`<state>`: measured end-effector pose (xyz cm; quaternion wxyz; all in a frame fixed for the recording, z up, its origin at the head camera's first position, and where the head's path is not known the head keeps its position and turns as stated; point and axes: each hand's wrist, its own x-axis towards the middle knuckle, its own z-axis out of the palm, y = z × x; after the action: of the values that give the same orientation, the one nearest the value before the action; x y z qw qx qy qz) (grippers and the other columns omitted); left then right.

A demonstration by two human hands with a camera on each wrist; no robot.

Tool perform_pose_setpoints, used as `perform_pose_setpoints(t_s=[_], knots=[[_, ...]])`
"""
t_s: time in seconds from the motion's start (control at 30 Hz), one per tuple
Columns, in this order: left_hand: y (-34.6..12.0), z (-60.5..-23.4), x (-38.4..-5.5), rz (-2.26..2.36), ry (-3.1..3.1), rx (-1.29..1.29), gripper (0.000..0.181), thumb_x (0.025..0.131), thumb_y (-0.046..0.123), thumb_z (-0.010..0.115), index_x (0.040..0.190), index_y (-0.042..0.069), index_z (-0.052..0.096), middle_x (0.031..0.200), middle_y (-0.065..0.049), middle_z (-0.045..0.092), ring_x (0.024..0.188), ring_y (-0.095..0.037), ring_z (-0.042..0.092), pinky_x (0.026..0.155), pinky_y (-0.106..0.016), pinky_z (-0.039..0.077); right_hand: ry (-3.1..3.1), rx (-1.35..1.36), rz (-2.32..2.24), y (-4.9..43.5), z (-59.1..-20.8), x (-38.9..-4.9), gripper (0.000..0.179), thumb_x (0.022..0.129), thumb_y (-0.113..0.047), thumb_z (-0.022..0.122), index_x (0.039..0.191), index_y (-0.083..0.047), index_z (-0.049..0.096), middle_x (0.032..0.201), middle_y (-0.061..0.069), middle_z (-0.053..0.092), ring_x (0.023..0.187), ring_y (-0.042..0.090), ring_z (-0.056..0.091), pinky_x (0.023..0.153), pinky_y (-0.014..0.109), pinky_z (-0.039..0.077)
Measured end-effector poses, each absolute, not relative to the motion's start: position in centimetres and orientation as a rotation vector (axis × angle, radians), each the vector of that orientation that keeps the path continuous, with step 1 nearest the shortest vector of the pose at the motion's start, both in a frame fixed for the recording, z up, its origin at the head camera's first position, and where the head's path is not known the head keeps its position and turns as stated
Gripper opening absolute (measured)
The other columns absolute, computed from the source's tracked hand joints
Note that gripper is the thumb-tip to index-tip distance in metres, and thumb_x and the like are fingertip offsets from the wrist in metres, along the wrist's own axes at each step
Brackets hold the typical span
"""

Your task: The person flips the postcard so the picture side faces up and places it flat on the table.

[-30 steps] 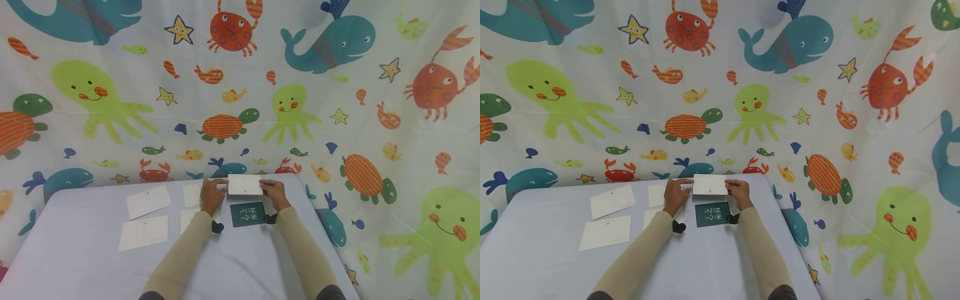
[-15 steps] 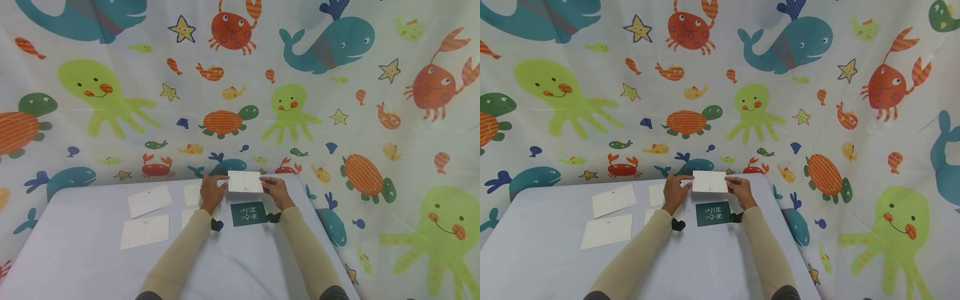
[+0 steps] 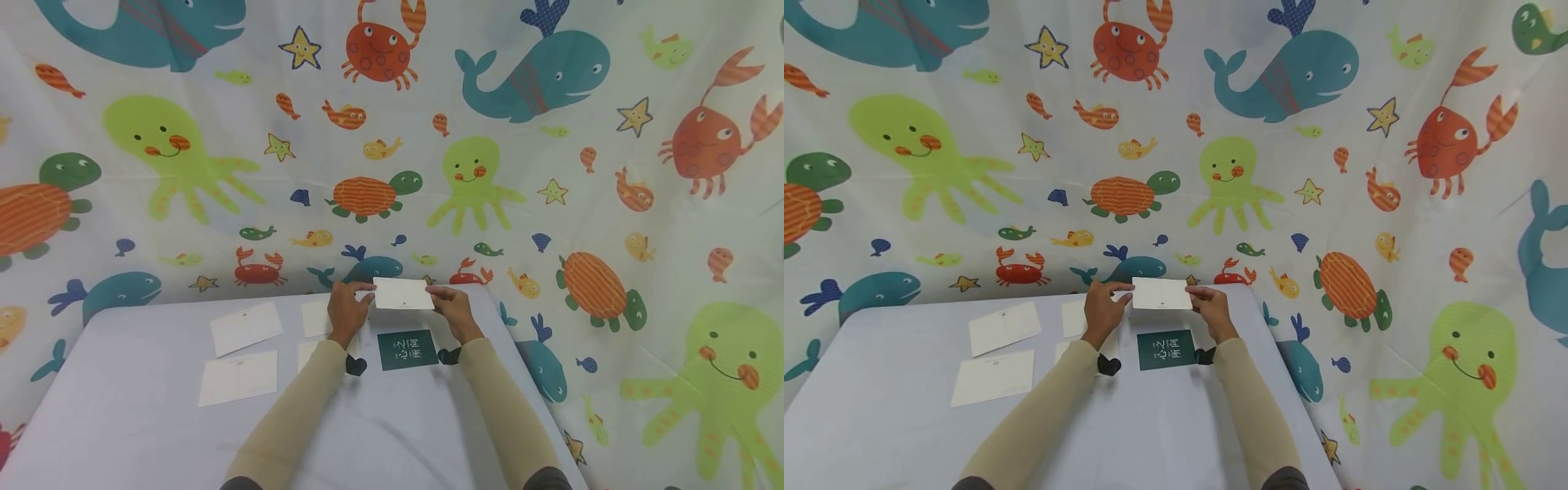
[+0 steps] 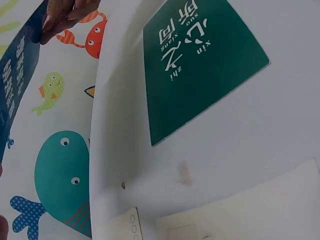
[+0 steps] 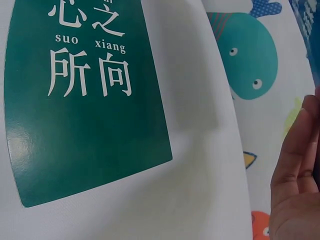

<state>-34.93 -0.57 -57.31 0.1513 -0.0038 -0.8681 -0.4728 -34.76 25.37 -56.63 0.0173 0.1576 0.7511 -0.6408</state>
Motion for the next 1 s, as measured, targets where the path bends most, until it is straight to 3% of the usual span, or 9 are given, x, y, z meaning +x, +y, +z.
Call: perform_pose_setpoints(t_s=[0.2, 0.43, 0.6, 1.0], knots=[[-0.59, -56.98, -34.83, -1.407, -2.468, -0.012, 0.016, 0.098, 0.022, 0.078, 0.113, 0.020, 0.084, 0.114, -0.004, 0.079, 0.107, -0.024, 0.059, 0.094, -0.046, 0.052, 2.344, 0.485, -2.001, 25.27, -56.69, -34.64, 0.022, 0.104, -0.009, 0.068, 0.122, -0.015, 0.080, 0.140, 0.008, 0.071, 0.121, 0.028, 0.070, 0.110, 0.046, 0.054], [-0.58, -56.63, -34.93, -1.423, -2.434, -0.045, 0.013, 0.098, 0.021, 0.079, 0.108, 0.016, 0.085, 0.111, -0.007, 0.080, 0.108, -0.027, 0.058, 0.093, -0.048, 0.051, 2.314, 0.486, -2.033, 25.21, -56.60, -34.80, 0.025, 0.103, -0.009, 0.069, 0.126, -0.007, 0.076, 0.136, 0.010, 0.072, 0.136, 0.039, 0.062, 0.115, 0.050, 0.050], [-0.48, -56.61, -34.99, -1.412, -2.436, -0.015, 0.013, 0.097, 0.020, 0.079, 0.108, 0.014, 0.084, 0.110, -0.008, 0.079, 0.108, -0.028, 0.059, 0.092, -0.048, 0.051, 2.315, 0.519, -2.038, 25.01, -56.56, -34.89, 0.020, 0.101, -0.013, 0.073, 0.119, -0.005, 0.075, 0.125, 0.014, 0.073, 0.132, 0.040, 0.062, 0.113, 0.049, 0.052], [-0.41, -56.63, -34.95, -1.517, -2.389, 0.028, 0.015, 0.096, 0.019, 0.080, 0.110, 0.014, 0.080, 0.102, -0.008, 0.081, 0.104, -0.028, 0.060, 0.089, -0.045, 0.047, 2.340, 0.525, -2.056, 24.53, -56.47, -34.79, 0.025, 0.101, -0.014, 0.072, 0.126, -0.011, 0.074, 0.120, 0.011, 0.075, 0.106, 0.022, 0.073, 0.105, 0.046, 0.057]])
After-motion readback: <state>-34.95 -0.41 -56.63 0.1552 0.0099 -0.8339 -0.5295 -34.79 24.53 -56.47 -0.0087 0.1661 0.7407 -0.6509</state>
